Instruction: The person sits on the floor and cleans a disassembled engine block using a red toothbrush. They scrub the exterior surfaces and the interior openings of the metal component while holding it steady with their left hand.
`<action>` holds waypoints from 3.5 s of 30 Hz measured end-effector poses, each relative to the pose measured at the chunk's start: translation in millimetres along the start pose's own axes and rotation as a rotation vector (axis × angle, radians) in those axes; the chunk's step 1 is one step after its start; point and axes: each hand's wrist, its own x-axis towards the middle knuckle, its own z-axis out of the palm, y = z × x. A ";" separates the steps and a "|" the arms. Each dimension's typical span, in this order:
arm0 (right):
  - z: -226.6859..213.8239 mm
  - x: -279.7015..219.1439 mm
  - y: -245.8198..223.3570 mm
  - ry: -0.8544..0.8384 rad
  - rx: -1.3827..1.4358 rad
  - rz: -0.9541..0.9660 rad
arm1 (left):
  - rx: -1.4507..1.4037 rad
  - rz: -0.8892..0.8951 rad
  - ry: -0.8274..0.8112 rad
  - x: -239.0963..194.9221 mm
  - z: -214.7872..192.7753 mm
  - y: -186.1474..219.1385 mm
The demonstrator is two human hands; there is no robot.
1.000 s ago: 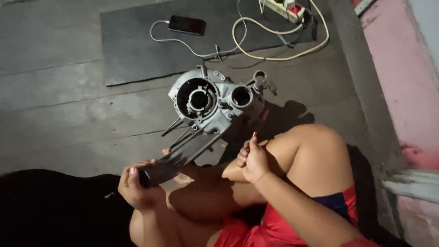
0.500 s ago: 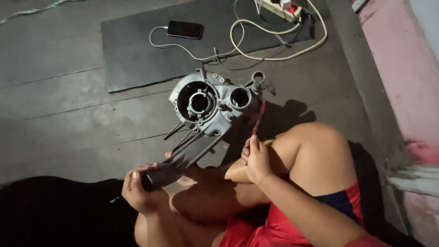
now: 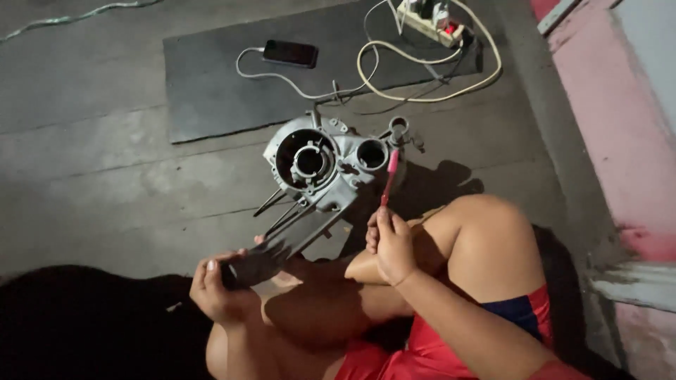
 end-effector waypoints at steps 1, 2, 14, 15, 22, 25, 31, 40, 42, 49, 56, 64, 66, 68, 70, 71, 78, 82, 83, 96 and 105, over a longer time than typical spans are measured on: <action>-10.4 10.7 10.5 0.001 -0.001 0.004 | 0.003 -0.003 0.002 -0.1 -0.6 -0.1; -21.2 21.4 20.6 0.046 0.018 0.029 | -0.020 -0.006 -0.009 -0.6 -0.7 -0.3; -7.0 29.2 2.8 -0.051 0.089 -0.040 | 0.018 0.023 -0.016 3.6 1.8 3.8; -5.1 18.8 0.0 -0.048 0.112 -0.104 | 0.012 0.006 -0.027 2.1 0.3 1.9; -28.7 44.2 5.0 -0.009 0.094 0.171 | -0.042 0.000 -0.025 1.2 -3.1 -0.7; -16.9 44.1 -2.2 0.011 0.137 0.124 | -0.080 0.008 -0.050 0.8 -0.4 -1.9; -16.3 28.7 9.0 0.028 0.045 0.151 | -0.066 0.009 -0.024 1.5 2.7 2.2; -14.5 31.7 6.4 -0.032 0.088 0.154 | 0.006 0.009 -0.008 2.6 1.9 2.6; -11.0 48.0 -4.9 -0.009 0.152 0.136 | -0.005 0.013 -0.023 1.8 0.6 2.2; -15.4 21.7 11.2 -0.097 0.217 0.193 | 0.009 -0.004 -0.027 -1.7 1.3 3.9; -21.9 20.6 7.2 -0.112 0.226 0.209 | -0.027 0.024 -0.033 3.5 1.8 2.7; -34.7 8.8 -7.0 -0.125 0.196 0.302 | -0.076 0.000 -0.043 0.9 -1.5 2.6; -26.1 -1.6 -22.9 -0.174 0.189 0.286 | -0.031 -0.007 -0.028 -0.3 2.9 5.1; -35.2 8.2 -7.0 -0.120 0.167 0.283 | -0.035 0.007 -0.033 -0.4 0.8 3.1; -31.3 8.6 -7.3 -0.070 0.149 0.273 | -0.043 0.026 -0.043 2.8 2.2 2.1; -25.3 0.1 -12.9 -0.097 0.137 0.259 | -0.030 0.022 -0.041 2.0 1.2 2.1; -13.5 -3.1 -21.5 -0.075 0.045 0.195 | -0.056 0.010 -0.018 2.6 -2.4 -3.2; -15.6 14.0 -12.6 -0.053 0.012 0.146 | -0.072 -0.001 -0.043 1.4 2.5 3.4; -15.5 13.3 -10.4 -0.038 -0.008 0.112 | -0.091 -0.003 -0.054 1.1 1.1 2.1; -32.3 25.4 14.2 -0.104 0.052 0.068 | -0.016 -0.058 -0.039 1.8 -0.7 8.5; -12.2 8.6 -6.8 0.082 -0.073 -0.010 | 0.016 0.173 0.105 1.0 11.0 3.9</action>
